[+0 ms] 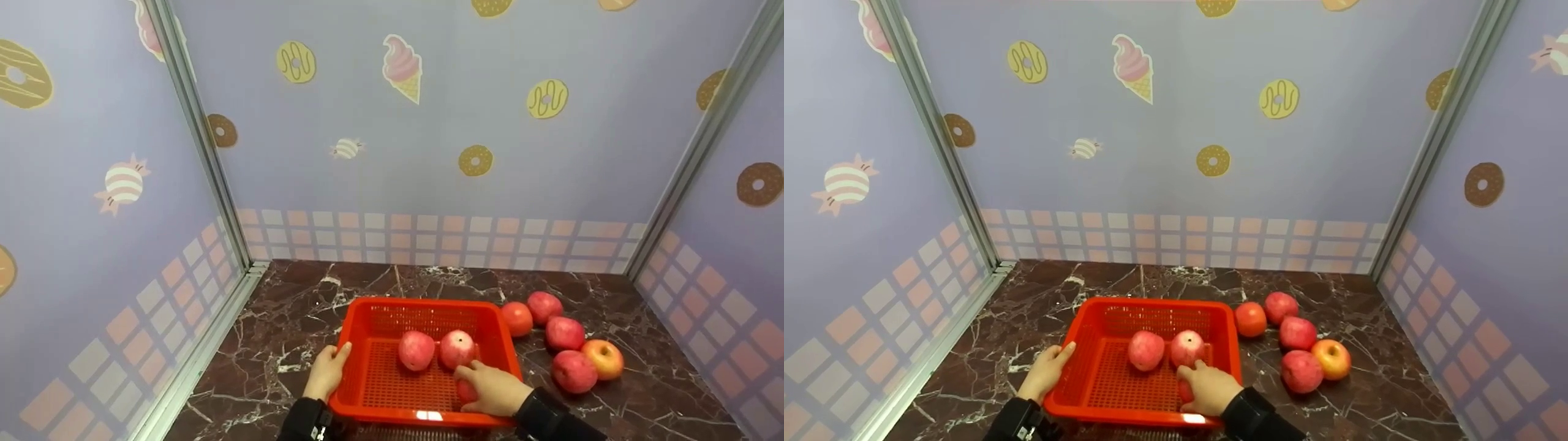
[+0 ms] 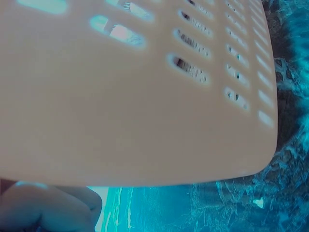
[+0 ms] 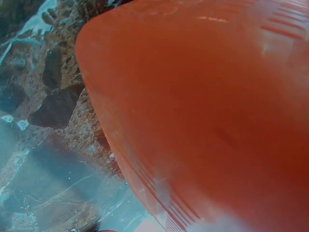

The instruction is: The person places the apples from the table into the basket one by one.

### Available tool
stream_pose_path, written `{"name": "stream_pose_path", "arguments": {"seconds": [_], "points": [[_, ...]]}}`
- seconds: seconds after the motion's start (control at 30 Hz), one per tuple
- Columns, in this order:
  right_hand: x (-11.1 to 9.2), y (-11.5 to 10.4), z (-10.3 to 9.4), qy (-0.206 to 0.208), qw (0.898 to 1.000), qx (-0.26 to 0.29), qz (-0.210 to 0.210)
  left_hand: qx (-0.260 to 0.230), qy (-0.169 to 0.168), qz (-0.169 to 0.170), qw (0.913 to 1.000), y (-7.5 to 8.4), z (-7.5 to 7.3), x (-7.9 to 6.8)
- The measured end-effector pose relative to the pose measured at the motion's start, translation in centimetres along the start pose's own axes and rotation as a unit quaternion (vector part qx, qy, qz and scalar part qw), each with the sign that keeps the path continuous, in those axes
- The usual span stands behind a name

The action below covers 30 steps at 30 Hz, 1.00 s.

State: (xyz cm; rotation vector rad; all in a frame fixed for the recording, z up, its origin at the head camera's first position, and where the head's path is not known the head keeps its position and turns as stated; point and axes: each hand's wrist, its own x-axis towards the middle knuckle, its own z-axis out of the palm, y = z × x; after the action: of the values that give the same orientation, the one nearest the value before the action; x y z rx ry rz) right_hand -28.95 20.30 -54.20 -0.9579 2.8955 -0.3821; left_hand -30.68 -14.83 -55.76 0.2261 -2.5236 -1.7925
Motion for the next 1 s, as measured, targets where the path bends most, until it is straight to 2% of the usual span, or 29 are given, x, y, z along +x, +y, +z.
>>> {"name": "stream_pose_path", "arguments": {"seconds": [0.27,0.5,1.0], "points": [[0.06,0.06,0.12,-0.002,1.000,-0.006,-0.002,0.003,0.003,0.006,1.0000,-0.06,-0.09,-0.01],[0.10,0.21,0.18,0.015,0.999,-0.025,-0.032,0.003,0.002,0.010,0.9999,0.02,-0.15,-0.03],[0.17,0.26,0.03,-0.017,1.000,-0.004,-0.021,-0.005,0.001,0.005,1.0000,-0.12,-0.05,0.05]]}}
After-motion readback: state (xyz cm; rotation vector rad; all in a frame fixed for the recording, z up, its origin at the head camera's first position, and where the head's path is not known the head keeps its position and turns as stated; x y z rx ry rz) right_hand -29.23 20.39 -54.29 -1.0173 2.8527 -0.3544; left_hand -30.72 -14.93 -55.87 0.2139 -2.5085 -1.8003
